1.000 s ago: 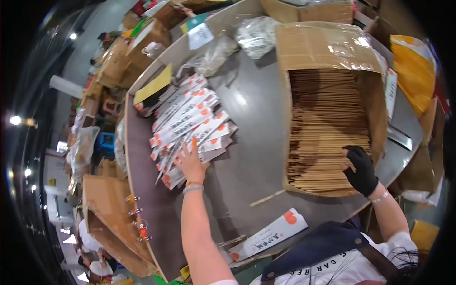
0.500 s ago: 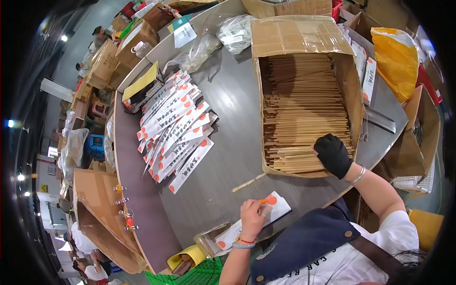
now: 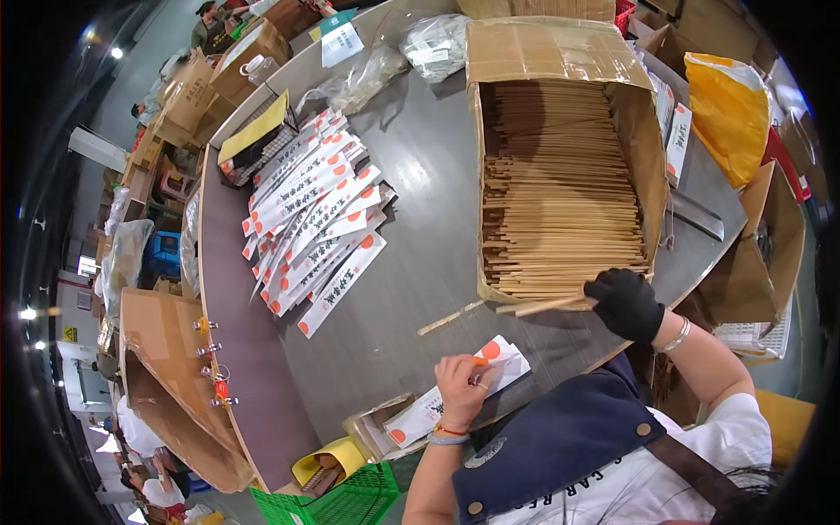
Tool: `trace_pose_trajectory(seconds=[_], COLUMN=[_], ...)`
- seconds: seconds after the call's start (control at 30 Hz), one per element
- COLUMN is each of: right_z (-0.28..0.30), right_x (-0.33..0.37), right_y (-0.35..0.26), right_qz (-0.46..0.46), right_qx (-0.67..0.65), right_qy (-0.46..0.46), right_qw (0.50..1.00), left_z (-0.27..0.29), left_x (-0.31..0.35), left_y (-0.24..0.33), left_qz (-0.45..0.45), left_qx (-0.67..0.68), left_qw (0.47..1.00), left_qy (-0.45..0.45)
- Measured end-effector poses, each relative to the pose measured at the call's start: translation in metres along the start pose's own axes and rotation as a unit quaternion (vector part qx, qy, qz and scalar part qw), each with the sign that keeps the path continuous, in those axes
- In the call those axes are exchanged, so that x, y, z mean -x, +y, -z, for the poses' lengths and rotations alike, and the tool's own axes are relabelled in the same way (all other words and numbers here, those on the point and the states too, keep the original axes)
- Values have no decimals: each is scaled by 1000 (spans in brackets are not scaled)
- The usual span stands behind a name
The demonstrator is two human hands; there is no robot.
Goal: Packaging wooden sticks into paper sleeves.
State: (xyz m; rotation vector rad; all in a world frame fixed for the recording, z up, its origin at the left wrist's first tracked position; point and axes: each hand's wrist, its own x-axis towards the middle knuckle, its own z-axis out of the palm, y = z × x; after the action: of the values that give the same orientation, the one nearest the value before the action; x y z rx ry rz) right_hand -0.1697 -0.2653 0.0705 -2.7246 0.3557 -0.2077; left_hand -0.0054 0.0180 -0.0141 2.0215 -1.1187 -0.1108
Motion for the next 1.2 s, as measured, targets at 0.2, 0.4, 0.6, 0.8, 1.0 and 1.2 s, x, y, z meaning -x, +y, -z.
trace_pose_trajectory(seconds=[0.2,0.4,0.6,0.8,1.0,1.2], right_z=[-6,-5,-7,6,-12,-36], right_x=[20,23,18,-16,-14,-27], right_y=[-15,-19,-20,-35,-72,39], right_qz=[12,30,78,-62,36,11], right_qx=[-16,-36,9,-58,-401,60], right_qy=[-33,-7,-86,-156,-34,144], right_qw=[999,999,993,984,915,988], left_z=[7,14,11,28,28,18], left_x=[-6,-8,-16,-38,-70,-28], left_y=[-2,-4,4,37,46,13], left_qz=[39,25,4,-158,-199,38], left_qx=[41,106,95,-101,-98,-64], left_qw=[997,992,991,979,969,988], left_qy=[-53,-69,-94,-82,-107,-138])
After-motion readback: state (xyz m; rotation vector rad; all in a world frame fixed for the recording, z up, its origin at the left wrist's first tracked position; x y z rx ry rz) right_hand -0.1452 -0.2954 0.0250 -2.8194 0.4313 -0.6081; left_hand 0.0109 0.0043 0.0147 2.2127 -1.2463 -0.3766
